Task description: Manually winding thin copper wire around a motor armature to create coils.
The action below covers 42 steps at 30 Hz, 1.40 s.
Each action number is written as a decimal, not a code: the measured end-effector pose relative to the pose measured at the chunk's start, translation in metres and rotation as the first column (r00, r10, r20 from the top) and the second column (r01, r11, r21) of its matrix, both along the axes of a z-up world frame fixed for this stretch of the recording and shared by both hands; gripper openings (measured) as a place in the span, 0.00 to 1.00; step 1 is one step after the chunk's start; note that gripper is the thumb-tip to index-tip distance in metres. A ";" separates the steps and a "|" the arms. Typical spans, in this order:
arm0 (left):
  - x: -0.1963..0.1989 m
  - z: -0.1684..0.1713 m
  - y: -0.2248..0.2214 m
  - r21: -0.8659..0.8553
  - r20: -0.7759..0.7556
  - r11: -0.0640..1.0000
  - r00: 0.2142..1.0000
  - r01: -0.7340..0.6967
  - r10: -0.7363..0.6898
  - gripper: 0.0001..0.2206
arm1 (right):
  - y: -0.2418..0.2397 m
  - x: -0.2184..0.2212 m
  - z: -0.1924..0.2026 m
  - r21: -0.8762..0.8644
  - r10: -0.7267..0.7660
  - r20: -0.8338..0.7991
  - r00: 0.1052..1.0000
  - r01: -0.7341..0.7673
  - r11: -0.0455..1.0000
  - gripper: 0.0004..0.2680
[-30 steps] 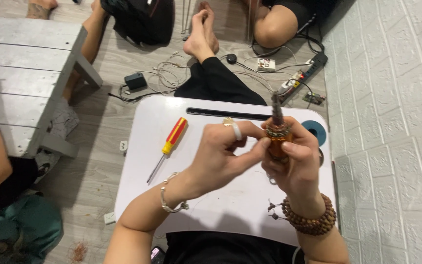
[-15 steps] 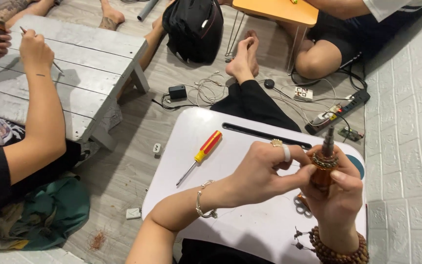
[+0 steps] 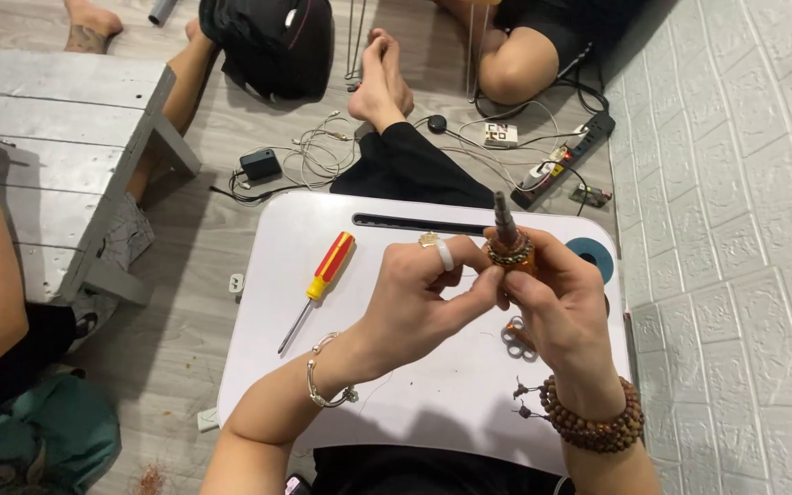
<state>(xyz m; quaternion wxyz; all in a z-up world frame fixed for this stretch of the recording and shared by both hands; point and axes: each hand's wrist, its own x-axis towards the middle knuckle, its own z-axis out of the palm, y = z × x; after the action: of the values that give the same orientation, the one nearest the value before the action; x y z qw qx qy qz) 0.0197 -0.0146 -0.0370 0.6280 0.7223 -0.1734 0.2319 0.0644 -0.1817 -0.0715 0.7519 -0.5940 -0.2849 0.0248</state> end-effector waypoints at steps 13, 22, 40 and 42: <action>0.001 -0.002 -0.003 -0.033 -0.021 0.999 1.000 0.020 -0.021 0.06 | 0.004 -0.009 0.002 0.174 0.052 -0.188 0.981 -0.019 0.985 0.18; 0.002 -0.005 0.001 -0.027 -0.013 0.997 0.997 0.071 -0.071 0.05 | 0.000 -0.011 0.007 0.198 0.071 -0.232 0.970 -0.024 0.980 0.21; -0.002 -0.003 0.002 -0.034 0.008 0.993 0.993 0.117 -0.117 0.04 | -0.004 -0.014 0.004 0.230 0.098 -0.161 0.982 -0.059 0.971 0.21; -0.002 -0.003 0.002 -0.034 0.015 0.992 0.993 0.120 -0.120 0.04 | -0.004 -0.014 0.003 0.241 0.115 -0.155 0.981 -0.075 0.968 0.21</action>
<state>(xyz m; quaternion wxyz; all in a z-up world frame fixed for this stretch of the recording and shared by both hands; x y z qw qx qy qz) 0.0178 -0.0124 -0.0401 0.6522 0.6980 -0.2164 0.2014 0.0509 -0.1856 -0.0683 0.8360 -0.4826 -0.2496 0.0769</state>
